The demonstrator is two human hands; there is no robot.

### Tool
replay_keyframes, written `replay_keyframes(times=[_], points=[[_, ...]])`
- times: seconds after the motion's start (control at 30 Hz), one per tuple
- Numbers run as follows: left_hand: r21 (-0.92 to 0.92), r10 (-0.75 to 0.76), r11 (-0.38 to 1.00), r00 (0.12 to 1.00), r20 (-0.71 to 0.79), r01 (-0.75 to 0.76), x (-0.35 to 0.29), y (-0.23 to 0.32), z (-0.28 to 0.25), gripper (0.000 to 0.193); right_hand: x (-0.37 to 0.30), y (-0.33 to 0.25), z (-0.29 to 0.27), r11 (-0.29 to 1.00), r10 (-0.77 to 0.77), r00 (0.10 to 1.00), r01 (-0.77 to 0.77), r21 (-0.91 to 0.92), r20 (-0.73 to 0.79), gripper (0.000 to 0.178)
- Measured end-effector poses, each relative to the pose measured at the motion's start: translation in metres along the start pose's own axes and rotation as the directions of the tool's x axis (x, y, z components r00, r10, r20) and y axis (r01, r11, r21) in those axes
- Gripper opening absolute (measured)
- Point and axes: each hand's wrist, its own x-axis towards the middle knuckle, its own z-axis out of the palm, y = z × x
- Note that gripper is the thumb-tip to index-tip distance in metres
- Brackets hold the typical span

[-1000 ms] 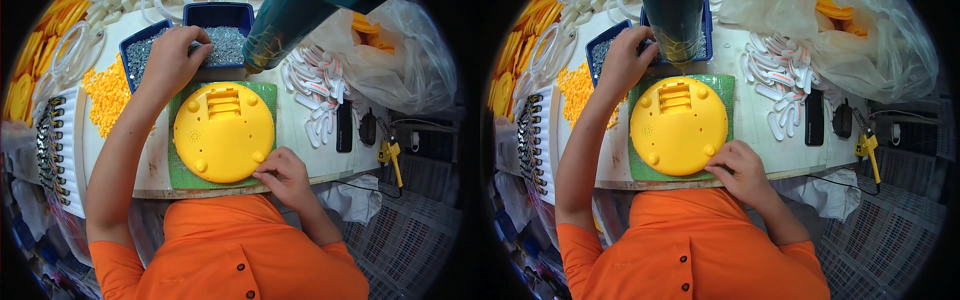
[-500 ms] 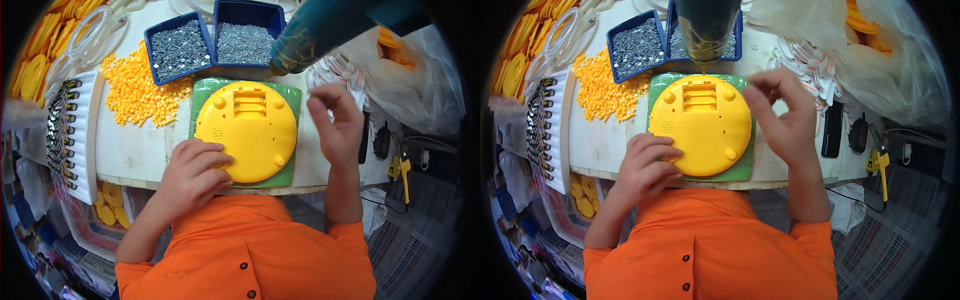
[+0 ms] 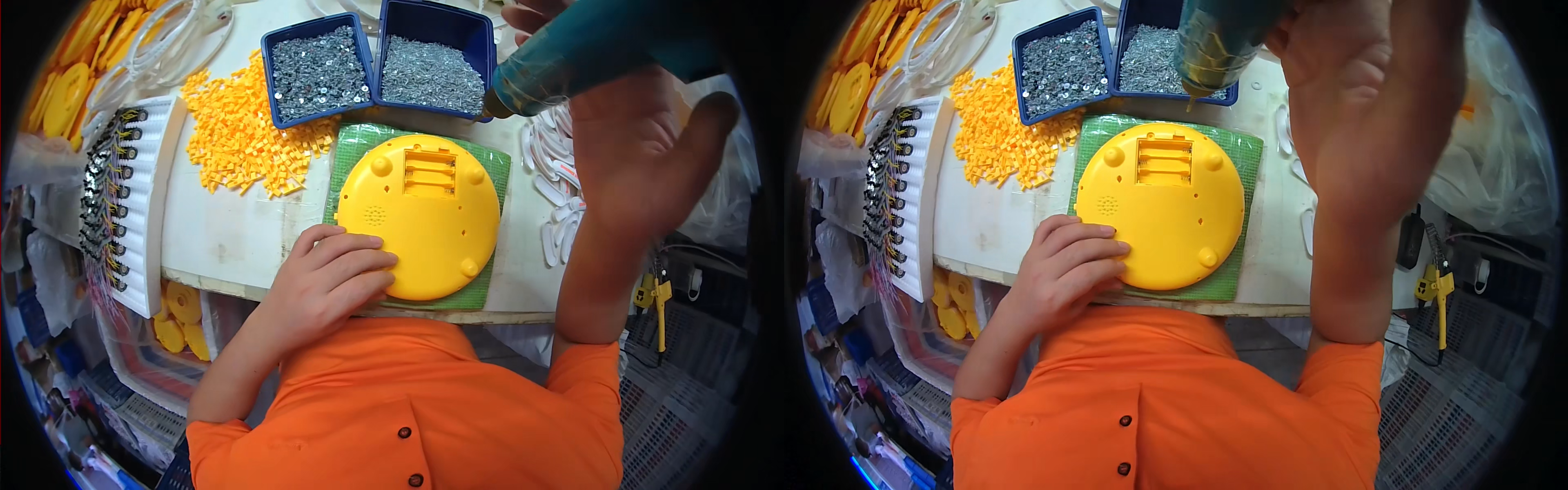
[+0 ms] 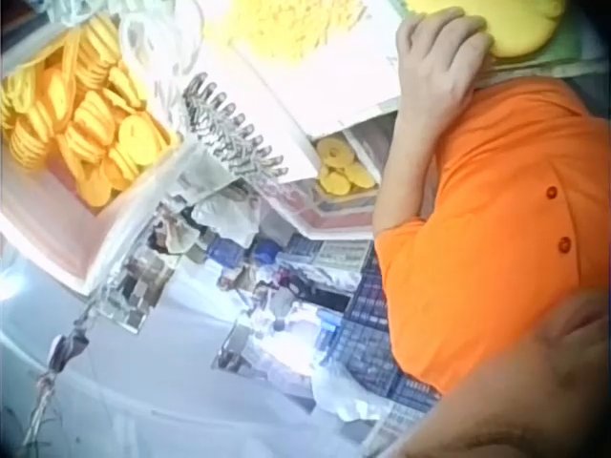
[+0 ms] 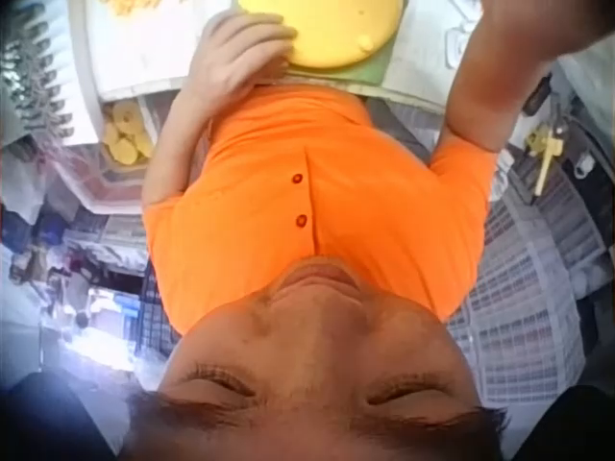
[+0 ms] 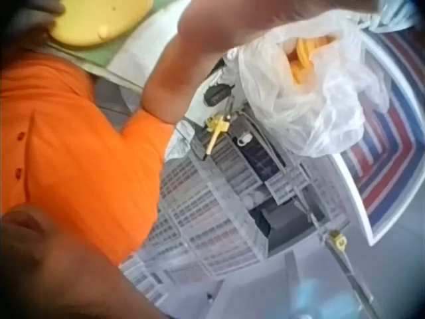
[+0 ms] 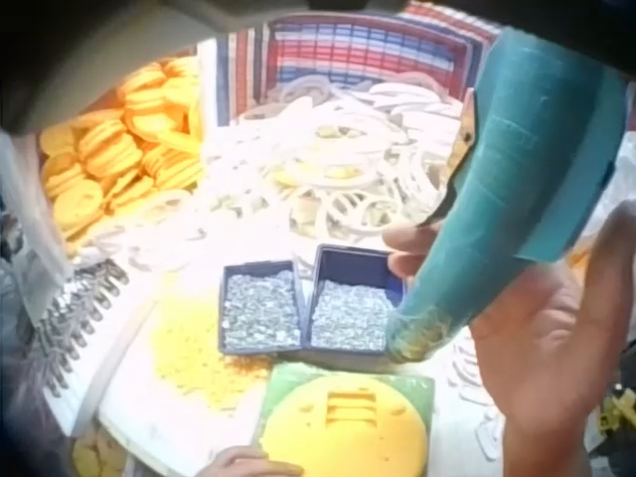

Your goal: Assembling electronic components and screws into a plastic toy base at a factory workstation.

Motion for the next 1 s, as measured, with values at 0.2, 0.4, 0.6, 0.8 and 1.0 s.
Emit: replay_keyframes(times=[0.2,0.4,0.6,0.8,1.0], points=[[-0.1,0.005,0.995,1.0,0.001,-0.005,0.01,-0.004,-0.012,0.03,-0.02,-0.008,0.001,0.993,0.111,0.991,-0.114,0.031,0.072,0.104],[-0.293,-0.287,0.938,0.889,-0.357,0.185,0.014,-0.035,-0.027,0.024,-0.039,-0.012,-0.001,0.972,0.225,0.96,-0.234,0.037,0.167,0.111],[-0.181,-0.178,0.975,0.948,-0.265,0.132,0.068,-0.049,-0.023,0.023,-0.064,0.011,0.009,0.993,0.116,0.991,-0.114,-0.041,0.072,0.105],[0.042,-0.009,0.999,1.0,0.006,0.008,0.131,-0.042,0.021,0.032,-0.081,0.035,0.017,1.0,0.0,0.995,0.001,-0.006,0.104,0.095],[0.107,0.03,0.994,0.998,0.054,-0.036,0.135,-0.045,0.046,0.036,-0.084,0.037,0.022,0.999,0.037,0.994,-0.034,-0.033,0.098,0.069]])
